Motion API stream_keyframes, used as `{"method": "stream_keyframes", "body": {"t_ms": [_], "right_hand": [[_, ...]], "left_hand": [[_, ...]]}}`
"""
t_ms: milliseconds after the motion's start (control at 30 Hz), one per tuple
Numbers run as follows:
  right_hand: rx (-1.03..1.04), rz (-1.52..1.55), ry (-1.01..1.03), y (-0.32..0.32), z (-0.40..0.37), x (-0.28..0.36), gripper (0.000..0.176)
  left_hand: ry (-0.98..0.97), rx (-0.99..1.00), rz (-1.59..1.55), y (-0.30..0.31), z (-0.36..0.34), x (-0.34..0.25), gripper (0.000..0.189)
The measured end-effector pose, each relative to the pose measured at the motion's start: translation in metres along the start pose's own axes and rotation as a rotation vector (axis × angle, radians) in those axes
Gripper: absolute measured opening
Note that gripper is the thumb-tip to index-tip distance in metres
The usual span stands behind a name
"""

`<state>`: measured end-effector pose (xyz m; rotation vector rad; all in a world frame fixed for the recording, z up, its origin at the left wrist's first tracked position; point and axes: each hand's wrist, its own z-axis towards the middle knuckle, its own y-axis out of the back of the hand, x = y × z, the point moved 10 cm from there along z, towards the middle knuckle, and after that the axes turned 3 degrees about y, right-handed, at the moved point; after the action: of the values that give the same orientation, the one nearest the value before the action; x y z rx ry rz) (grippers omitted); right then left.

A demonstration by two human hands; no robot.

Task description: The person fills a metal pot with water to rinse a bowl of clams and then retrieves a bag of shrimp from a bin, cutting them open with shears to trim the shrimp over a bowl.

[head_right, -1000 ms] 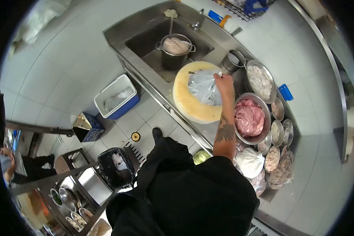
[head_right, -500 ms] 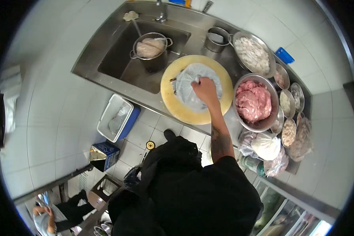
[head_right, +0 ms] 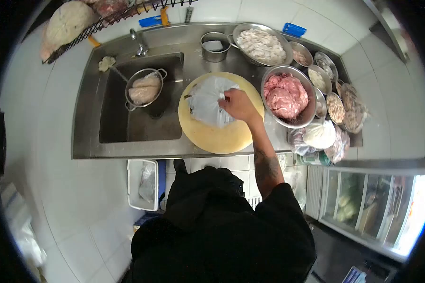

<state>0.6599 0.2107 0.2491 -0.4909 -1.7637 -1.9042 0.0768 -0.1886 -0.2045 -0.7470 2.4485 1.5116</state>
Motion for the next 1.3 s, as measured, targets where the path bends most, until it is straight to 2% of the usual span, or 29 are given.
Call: {"method": "stream_keyframes", "body": {"t_ms": [67,100,133,167,233,300,333,367,433,467,500,567,600,633,700,767,833,900,967,1100,1167,1200,1267,1300], "right_hand": [[-0.100,0.038,-0.055,0.002,-0.021,0.007,0.026],[-0.181,0.082,-0.075,0.008,-0.031,0.011,0.029],[-0.235,0.084,-0.131,0.010,-0.042,0.011,0.034],[-0.294,0.096,-0.167,0.010,-0.051,0.011,0.042],[-0.358,0.109,-0.235,0.006,-0.069,0.007,0.048],[-0.485,0.153,-0.236,0.013,-0.087,0.022,0.040],[-0.519,0.140,-0.277,0.015,-0.095,0.024,0.031],[-0.561,0.149,-0.288,0.018,-0.103,0.027,0.025],[-0.619,0.174,-0.311,0.022,-0.116,0.019,0.014],[-0.658,0.141,-0.290,0.029,-0.119,0.022,0.012],[-0.698,0.105,-0.269,0.037,-0.122,0.026,0.011],[-0.735,0.124,-0.305,0.045,-0.121,0.024,0.010],[-0.738,0.137,-0.306,0.045,-0.117,0.024,0.009],[-0.735,0.151,-0.313,0.042,-0.116,0.024,0.009],[-0.710,0.124,-0.226,0.038,-0.097,0.031,0.008],[-0.659,0.119,-0.161,0.040,-0.071,0.048,0.010],[-0.635,0.122,-0.119,0.051,-0.040,0.053,0.009],[-0.706,0.151,0.041,0.080,-0.008,0.072,0.007],[-0.695,0.173,0.095,0.110,0.030,0.098,0.009],[-0.613,0.038,0.345,0.158,0.116,0.169,0.015],[-0.704,-0.093,0.494,0.182,0.154,0.203,0.021],[-0.718,-0.139,0.523,0.193,0.178,0.214,0.024],[-0.876,-0.217,0.588,0.217,0.223,0.232,0.025],[-0.875,-0.303,0.558,0.224,0.252,0.240,0.027]], "left_hand": [[-0.236,-0.057,0.124,0.023,0.047,0.011,0.032],[-0.351,-0.098,0.172,0.034,0.066,-0.005,0.032],[-0.153,-0.015,-0.316,0.058,0.093,0.009,0.032],[-0.406,0.243,-0.759,0.064,0.111,-0.006,0.030],[0.276,0.244,-0.865,0.082,0.144,0.023,0.021],[0.460,0.284,-0.933,0.116,0.156,-0.001,0.013],[0.355,0.352,-1.113,0.131,0.170,-0.016,0.011],[0.339,0.332,-1.120,0.142,0.182,-0.022,0.011],[0.160,0.132,-0.828,0.185,0.206,-0.051,0.012],[0.009,0.136,-0.920,0.199,0.217,-0.074,0.013],[-0.009,0.132,-0.914,0.208,0.228,-0.085,0.013],[0.139,0.316,-1.076,0.195,0.241,-0.103,0.013],[-0.157,0.255,-0.988,0.198,0.254,-0.121,0.015],[-0.157,0.255,-0.983,0.202,0.251,-0.130,0.015],[-0.021,0.164,-0.778,0.204,0.238,-0.146,0.016],[0.036,0.191,-0.780,0.196,0.232,-0.133,0.017],[0.191,0.397,-1.145,0.143,0.247,-0.077,0.018],[0.202,0.299,-0.893,0.135,0.235,-0.042,0.018],[0.241,0.234,-0.710,0.129,0.217,-0.015,0.018],[0.448,0.195,-0.707,0.115,0.184,0.012,0.019],[0.520,0.177,-0.733,0.110,0.170,0.018,0.019],[0.542,0.167,-0.750,0.109,0.167,0.020,0.020],[0.575,0.146,-0.780,0.104,0.161,0.021,0.020],[0.590,0.135,-0.795,0.101,0.157,0.023,0.020]]}}
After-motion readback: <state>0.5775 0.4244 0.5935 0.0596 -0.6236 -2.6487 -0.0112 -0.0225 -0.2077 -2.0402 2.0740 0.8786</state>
